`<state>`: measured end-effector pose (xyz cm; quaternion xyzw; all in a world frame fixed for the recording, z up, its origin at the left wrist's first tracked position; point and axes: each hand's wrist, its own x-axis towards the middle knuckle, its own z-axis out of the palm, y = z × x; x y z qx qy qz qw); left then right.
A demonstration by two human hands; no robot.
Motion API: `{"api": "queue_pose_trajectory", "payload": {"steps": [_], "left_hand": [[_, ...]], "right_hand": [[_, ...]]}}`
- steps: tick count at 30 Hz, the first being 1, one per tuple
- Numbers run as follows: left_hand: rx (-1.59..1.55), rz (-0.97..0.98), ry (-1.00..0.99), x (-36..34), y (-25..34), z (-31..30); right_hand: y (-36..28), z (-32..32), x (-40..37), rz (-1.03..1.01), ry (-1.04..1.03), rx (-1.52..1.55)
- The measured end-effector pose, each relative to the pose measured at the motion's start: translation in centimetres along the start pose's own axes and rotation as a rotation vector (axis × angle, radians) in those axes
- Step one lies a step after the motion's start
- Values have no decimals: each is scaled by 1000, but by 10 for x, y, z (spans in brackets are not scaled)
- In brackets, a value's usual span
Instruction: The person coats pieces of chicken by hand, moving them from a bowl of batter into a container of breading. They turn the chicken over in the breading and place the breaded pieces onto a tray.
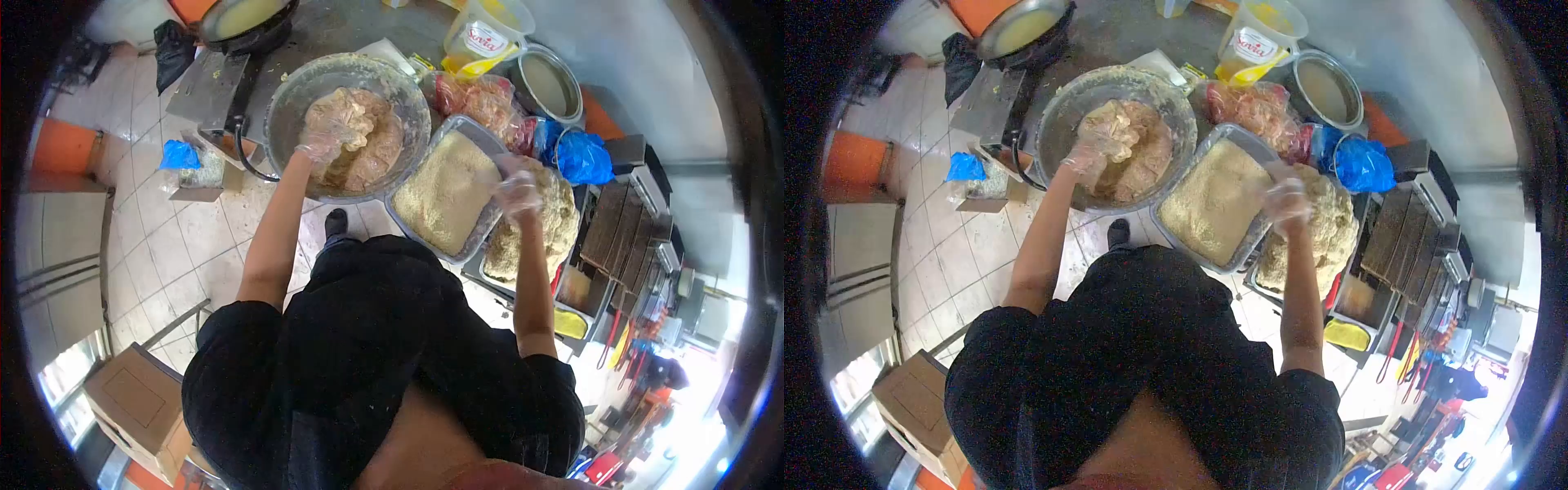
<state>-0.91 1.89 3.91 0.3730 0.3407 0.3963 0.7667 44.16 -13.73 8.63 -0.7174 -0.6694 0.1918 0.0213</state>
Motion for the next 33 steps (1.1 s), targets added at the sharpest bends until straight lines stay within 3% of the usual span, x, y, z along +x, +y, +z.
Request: {"api": "queue_pose_trajectory", "payload": {"steps": [2,4,5,6,7,9,10,12,16,17,18,19,21,23,24,25,26,27,28,29,30,32,33], "left_hand": [[260,154,-33,16,-13,-17],[273,144,-133,2,22,17],[279,144,-213,-3,33,32],[656,289,-91,4,26,38],[656,283,-91,-6,39,59],[1118,259,-128,-34,85,117],[1121,257,-131,-31,85,133],[1351,65,-222,-22,85,162],[1247,294,-232,-27,59,204],[1246,295,-220,-19,40,205],[987,337,-362,-7,9,202],[723,378,-495,3,-18,197],[853,440,-431,9,-70,192],[975,486,-380,4,-82,194],[1141,167,-423,-1,-71,196],[1292,-162,-463,-6,-59,198],[1291,-166,-477,-9,-46,200],[1268,-115,-385,-10,-30,200],[1243,-67,-293,-11,-17,197],[1106,-61,-293,-7,-8,188],[968,-55,-288,-3,2,177],[1181,174,-191,-6,32,167],[1183,173,-196,-3,33,157]], "right_hand": [[-33,54,-4,-327,-149,610],[-115,46,-13,-422,-70,-351],[-147,42,-23,-261,-93,-356],[-164,41,-32,-104,-118,-359],[-156,48,-31,-102,-122,-356],[-132,77,-16,-68,-10,-419],[-121,95,-7,-66,-10,-416],[-104,117,18,114,-122,-498],[-94,72,31,18,-183,-319],[-82,69,38,96,-210,-276],[-68,66,43,176,-238,-231],[-47,62,49,130,-213,-285],[-20,47,54,81,-188,-344],[-8,26,46,192,34,-128],[4,22,47,200,30,-129],[17,18,51,-40,-20,-98],[27,19,51,-278,-68,-63],[7,7,40,-266,-69,-60],[-39,-19,22,-250,-166,144],[-67,-31,12,-234,-262,349],[-69,-23,12,-228,-263,353],[-70,-7,13,-259,-290,-170],[-80,0,6,-255,-289,-166]]}}
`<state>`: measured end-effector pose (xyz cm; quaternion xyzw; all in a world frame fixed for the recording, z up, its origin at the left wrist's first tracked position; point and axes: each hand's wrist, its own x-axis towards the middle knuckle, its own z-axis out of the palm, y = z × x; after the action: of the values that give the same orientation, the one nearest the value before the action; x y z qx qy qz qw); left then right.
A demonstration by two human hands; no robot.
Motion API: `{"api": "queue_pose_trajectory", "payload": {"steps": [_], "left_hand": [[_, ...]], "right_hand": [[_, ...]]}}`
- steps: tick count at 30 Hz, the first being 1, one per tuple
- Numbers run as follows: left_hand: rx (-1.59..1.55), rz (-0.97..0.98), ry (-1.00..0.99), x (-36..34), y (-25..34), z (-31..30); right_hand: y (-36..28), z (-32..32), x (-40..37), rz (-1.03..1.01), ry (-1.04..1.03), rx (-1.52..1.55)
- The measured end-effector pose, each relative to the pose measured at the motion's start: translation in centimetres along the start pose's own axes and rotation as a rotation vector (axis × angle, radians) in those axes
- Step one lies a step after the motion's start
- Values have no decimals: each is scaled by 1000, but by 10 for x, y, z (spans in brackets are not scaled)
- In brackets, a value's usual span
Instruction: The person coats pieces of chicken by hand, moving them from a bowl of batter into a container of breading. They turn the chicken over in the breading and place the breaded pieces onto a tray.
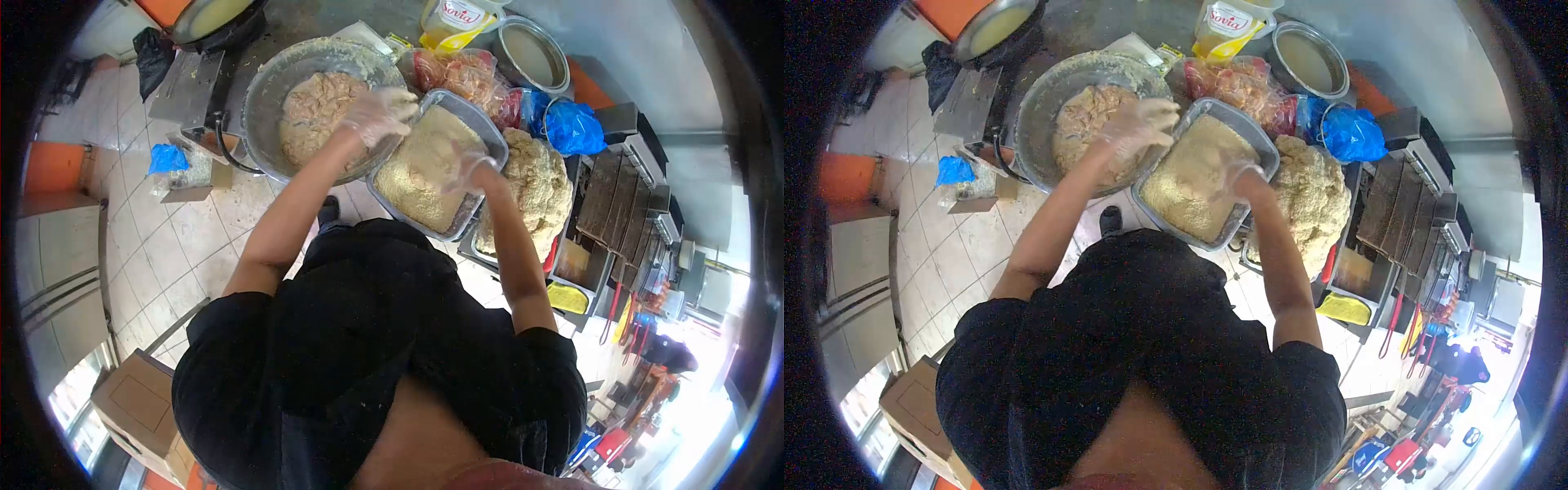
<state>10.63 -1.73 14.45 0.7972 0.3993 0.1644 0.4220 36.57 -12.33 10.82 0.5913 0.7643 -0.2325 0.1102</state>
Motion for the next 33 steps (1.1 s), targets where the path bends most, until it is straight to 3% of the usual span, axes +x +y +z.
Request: {"api": "queue_pose_trajectory", "payload": {"steps": [2,3,5,6,7,8,11,13,15,16,18,19,20,22,23,24,26,27,28,30,31,32,33], "left_hand": [[-471,-230,87,5,-30,-8],[-471,-232,86,9,-60,-7],[117,-98,221,13,-121,1],[114,-100,212,2,-123,3],[292,-250,199,-10,-122,4],[469,-401,194,-18,-120,3],[507,-535,147,-41,-135,21],[544,-510,120,-36,-159,26],[569,-498,80,-44,-167,31],[546,-487,115,-44,-161,28],[519,-482,153,-44,-160,29],[558,-469,159,-41,-164,32],[601,-453,163,-38,-167,34],[638,-467,118,-35,-166,38],[674,-483,79,-34,-165,37],[678,-486,81,-33,-171,38],[584,-504,19,-29,-182,41],[587,-501,15,-31,-177,41],[598,-496,28,-32,-171,37],[599,-503,33,-37,-173,42],[648,-449,122,-35,-184,47],[694,-396,200,-37,-190,53],[687,-400,178,-43,-187,60]], "right_hand": [[-26,14,-10,203,-38,-421],[-3,39,5,127,47,-432],[19,43,29,157,-32,-444],[26,48,33,197,-112,-447],[36,53,40,202,-109,-447],[45,55,48,206,-70,-379],[67,58,44,151,57,-171],[63,40,47,75,150,-43],[50,22,39,388,-151,586],[53,24,42,378,-161,572],[62,32,46,37,-107,801],[37,8,39,-147,19,313],[18,1,43,-147,18,314],[-9,0,51,405,330,-30],[3,23,68,293,537,-25],[-9,42,77,289,540,-23],[-45,82,90,524,328,-510],[-24,106,109,687,403,-133],[-20,99,109,687,409,-128],[-18,86,94,476,823,603],[-59,22,71,659,665,846],[-52,37,75,653,654,842],[-39,70,68,515,620,167]]}}
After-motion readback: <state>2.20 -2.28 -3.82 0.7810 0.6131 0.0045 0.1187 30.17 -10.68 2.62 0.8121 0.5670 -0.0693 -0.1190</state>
